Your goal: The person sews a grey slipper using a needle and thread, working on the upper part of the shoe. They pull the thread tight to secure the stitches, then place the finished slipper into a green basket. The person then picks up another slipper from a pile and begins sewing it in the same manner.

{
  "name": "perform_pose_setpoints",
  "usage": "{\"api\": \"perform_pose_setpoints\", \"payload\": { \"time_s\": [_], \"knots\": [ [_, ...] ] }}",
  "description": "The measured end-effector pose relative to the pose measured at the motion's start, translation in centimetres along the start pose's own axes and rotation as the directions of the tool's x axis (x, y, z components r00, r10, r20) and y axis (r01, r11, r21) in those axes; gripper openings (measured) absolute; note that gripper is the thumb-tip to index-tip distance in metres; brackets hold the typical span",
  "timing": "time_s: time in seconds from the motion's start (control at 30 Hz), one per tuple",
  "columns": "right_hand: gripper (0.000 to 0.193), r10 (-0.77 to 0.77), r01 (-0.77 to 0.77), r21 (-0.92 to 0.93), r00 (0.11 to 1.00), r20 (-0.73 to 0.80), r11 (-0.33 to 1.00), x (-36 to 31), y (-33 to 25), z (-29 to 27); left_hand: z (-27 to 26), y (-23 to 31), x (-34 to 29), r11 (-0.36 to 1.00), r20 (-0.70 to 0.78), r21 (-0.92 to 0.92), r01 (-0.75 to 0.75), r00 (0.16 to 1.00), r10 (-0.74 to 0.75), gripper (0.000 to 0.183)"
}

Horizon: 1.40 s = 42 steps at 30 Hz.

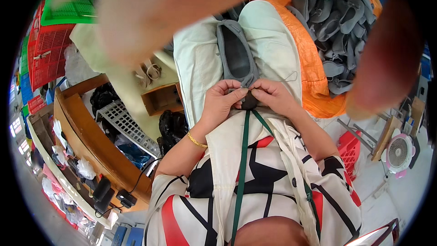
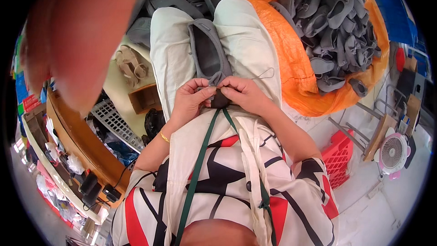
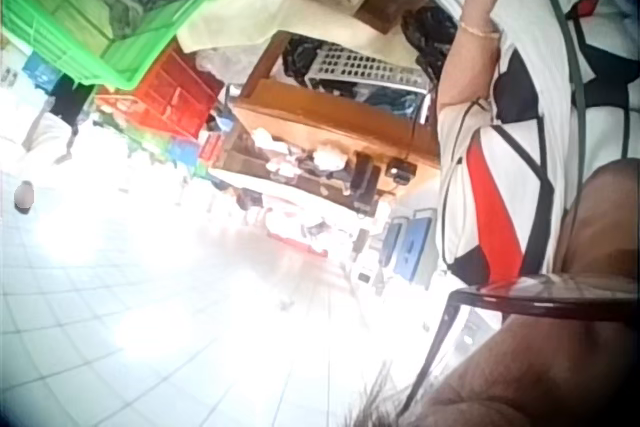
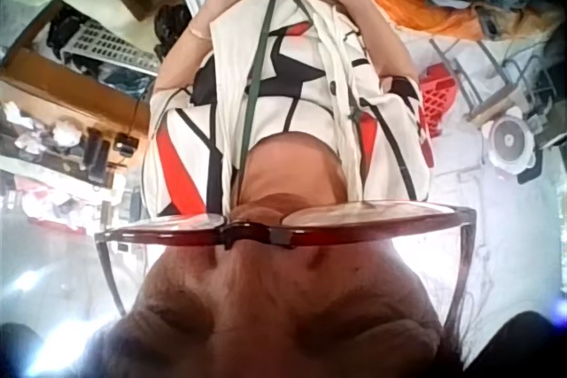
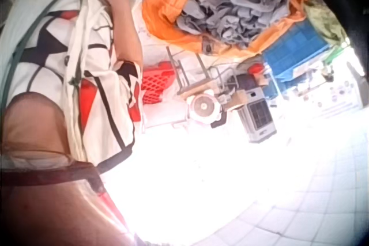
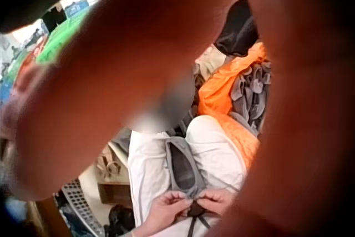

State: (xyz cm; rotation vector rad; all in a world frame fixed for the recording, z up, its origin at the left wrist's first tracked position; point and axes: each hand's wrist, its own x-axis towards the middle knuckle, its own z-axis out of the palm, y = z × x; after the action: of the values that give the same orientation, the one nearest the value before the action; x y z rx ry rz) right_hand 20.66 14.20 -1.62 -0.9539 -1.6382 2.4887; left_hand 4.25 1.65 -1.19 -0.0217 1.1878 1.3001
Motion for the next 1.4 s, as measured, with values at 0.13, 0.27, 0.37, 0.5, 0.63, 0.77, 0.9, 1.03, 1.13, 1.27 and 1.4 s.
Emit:
{"api": "perform_pose_setpoints", "payload": {
  "time_s": [0.13, 0.27, 0.37, 0.5, 0.63, 0.77, 0.9, 1.03, 1.13, 1.27, 1.4],
  "knots": [
    [0.009, 0.065, -0.066, -0.048, 0.998, -0.023, 0.997, 0.2, -0.4, 0.4, -0.4, -0.3, 0.2, 0.999, -0.001, 0.033, 0.008, 1.0, -0.008, 0.017],
    [0.013, 0.027, -0.034, -0.096, 0.997, -0.076, 0.995, 0.4, -0.2, 1.0, -0.1, 0.0, 0.1, 0.997, -0.003, 0.067, 0.022, 1.0, -0.022, 0.018],
    [0.023, 0.051, -0.058, -0.098, 0.996, -0.074, 0.994, 0.3, -1.1, 1.3, -0.1, -0.1, 0.1, 0.997, 0.0, 0.073, 0.005, 1.0, -0.005, 0.019],
    [0.032, 0.073, -0.094, -0.205, 0.991, -0.11, 0.974, 0.4, -2.8, 1.5, 0.1, -0.1, 0.0, 0.993, 0.006, 0.11, -0.031, 1.0, 0.03, 0.017],
    [0.034, 0.064, -0.091, -0.195, 0.988, -0.141, 0.977, 0.7, -2.9, 2.2, 0.5, -0.4, 0.2, 0.984, 0.012, 0.176, -0.017, 1.0, 0.016, 0.017],
    [0.024, 0.178, -0.182, -0.116, 0.983, -0.047, 0.976, 0.5, -5.1, 1.1, 0.6, -0.1, -0.2, 0.971, 0.042, 0.233, -0.056, 0.998, 0.048, 0.018],
    [0.017, -0.335, 0.215, -0.648, 0.94, -0.066, 0.731, 2.6, -4.4, -0.6, 0.4, 0.3, -0.6, 0.933, 0.045, 0.354, -0.062, 0.998, 0.05, 0.019],
    [0.018, -0.235, 0.226, -0.773, 0.967, 0.102, 0.593, 3.9, -4.0, -0.8, 0.6, 0.9, -1.2, 0.903, 0.105, 0.4, -0.155, 0.987, 0.123, 0.019],
    [0.018, -0.133, 0.114, -0.552, 0.991, 0.005, 0.826, 4.4, -2.2, 0.1, 0.0, 2.2, -1.7, 0.877, 0.091, 0.442, -0.189, 0.982, 0.166, 0.016],
    [0.017, 0.102, -0.111, -0.116, 0.992, -0.078, 0.987, 3.3, -1.8, 1.1, -0.1, 3.0, -2.1, 0.883, 0.075, 0.451, -0.13, 0.991, 0.108, 0.014],
    [0.012, -0.238, 0.201, -0.334, 0.968, -0.074, 0.921, 1.8, -3.2, 0.5, 0.0, 2.6, -2.1, 0.873, 0.027, 0.48, -0.082, 0.997, 0.079, 0.014]
  ]
}}
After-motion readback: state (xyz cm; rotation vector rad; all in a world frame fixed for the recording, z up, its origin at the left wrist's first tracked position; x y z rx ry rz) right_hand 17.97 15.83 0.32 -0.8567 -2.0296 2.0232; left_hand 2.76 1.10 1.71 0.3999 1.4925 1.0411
